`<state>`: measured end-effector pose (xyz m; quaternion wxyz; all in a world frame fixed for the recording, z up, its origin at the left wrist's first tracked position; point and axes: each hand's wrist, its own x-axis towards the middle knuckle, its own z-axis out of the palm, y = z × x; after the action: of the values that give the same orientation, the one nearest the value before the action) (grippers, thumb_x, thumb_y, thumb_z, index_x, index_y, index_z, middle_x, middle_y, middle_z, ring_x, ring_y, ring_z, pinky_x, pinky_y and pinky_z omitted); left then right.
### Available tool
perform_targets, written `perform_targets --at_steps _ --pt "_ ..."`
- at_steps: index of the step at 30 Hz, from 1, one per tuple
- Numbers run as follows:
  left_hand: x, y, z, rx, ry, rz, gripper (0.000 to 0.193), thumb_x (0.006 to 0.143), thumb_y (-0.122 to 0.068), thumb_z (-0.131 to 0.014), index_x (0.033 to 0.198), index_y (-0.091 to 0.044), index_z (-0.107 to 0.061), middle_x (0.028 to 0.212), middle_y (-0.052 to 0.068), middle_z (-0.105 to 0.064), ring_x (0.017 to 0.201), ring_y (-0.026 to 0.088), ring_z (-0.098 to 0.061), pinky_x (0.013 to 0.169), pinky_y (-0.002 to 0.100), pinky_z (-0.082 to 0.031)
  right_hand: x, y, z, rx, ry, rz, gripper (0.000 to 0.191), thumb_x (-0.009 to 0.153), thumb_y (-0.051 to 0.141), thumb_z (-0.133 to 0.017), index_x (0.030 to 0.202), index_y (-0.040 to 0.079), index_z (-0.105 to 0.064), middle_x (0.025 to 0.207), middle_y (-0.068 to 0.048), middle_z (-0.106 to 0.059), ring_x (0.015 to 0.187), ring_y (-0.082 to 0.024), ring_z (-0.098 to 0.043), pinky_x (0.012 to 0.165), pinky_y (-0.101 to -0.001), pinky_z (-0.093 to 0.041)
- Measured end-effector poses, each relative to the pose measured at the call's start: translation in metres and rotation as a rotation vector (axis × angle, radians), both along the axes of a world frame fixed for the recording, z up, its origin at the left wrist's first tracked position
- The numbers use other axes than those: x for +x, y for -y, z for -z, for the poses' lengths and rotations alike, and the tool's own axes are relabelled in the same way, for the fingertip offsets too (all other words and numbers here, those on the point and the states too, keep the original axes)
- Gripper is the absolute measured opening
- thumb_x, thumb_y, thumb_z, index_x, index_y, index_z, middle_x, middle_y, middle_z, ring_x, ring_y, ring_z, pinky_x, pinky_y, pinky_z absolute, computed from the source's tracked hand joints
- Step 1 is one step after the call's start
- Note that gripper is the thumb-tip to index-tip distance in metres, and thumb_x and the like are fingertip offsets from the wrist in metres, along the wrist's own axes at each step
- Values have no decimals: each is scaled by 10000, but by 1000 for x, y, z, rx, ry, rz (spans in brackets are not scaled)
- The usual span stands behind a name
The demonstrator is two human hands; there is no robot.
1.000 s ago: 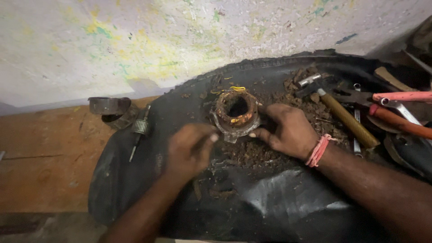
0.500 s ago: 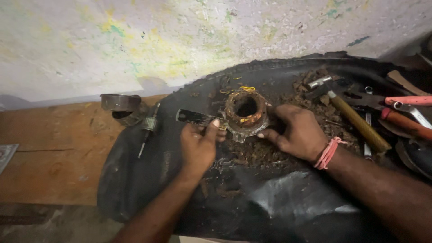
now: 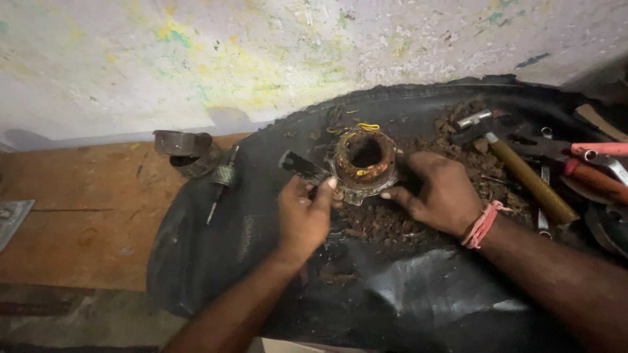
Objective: The person uses a small metal scraper to remove debris and residue from the surface of a cylindrical electrical component with copper windings. The person repeatedly scrapes and wipes the component, rotating it to access different areas, and discards debris onto the work surface.
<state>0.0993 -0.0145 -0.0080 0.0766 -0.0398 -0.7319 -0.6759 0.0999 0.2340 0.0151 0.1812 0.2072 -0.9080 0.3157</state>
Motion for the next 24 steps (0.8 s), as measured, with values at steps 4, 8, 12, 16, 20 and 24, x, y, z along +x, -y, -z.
perform_targets --at_steps 4,8,12,16,20,24 --pt "8 -3 3 -124 -123 33 119 974 -92 -716 915 -12 -651 808 108 -741 681 162 -706 590 292 -576 1 1 1 -22 24 -2 469 728 240 -847 1074 -34 -688 925 -209 -705 872 -372 -705 799 -452 -566" --pt "13 -2 4 -421 -564 36 140 965 -128 -747 986 -20 -661 862 87 -748 753 152 -733 681 273 -552 1 0 1 -17 -61 -23 495 723 247 -851 1096 -38 -694 951 -220 -708 894 -396 -696 811 -460 -558" --pt "7 5 1 -183 -186 -94 117 962 -129 -720 979 -37 -650 881 61 -743 744 135 -731 659 264 -590 2 -1 0 -39 2 -13 511 731 291 -859 1095 -27 -692 954 -209 -714 891 -379 -708 807 -448 -563" --pt "1 4 3 24 -129 -94 139 954 -122 -706 1026 -27 -634 902 65 -708 734 109 -687 643 267 -597 1 -1 0 -46 -14 -33 505 727 296 -862 1079 -24 -690 934 -207 -707 881 -386 -703 791 -452 -559" --pt "-1 0 5 2 -141 -124 158 962 -112 -723 963 7 -619 861 64 -667 693 109 -676 586 277 -632 0 -1 0 -33 -36 -24 510 721 293 -864 1082 -24 -693 895 -208 -700 858 -402 -689 764 -460 -552" --pt "-2 2 4 -20 -104 -81 151 969 -87 -710 933 16 -606 828 77 -719 702 140 -739 590 281 -644 -1 1 -1 -14 -13 -5 471 722 287 -857 1035 -20 -687 889 -201 -698 838 -382 -697 760 -458 -557"
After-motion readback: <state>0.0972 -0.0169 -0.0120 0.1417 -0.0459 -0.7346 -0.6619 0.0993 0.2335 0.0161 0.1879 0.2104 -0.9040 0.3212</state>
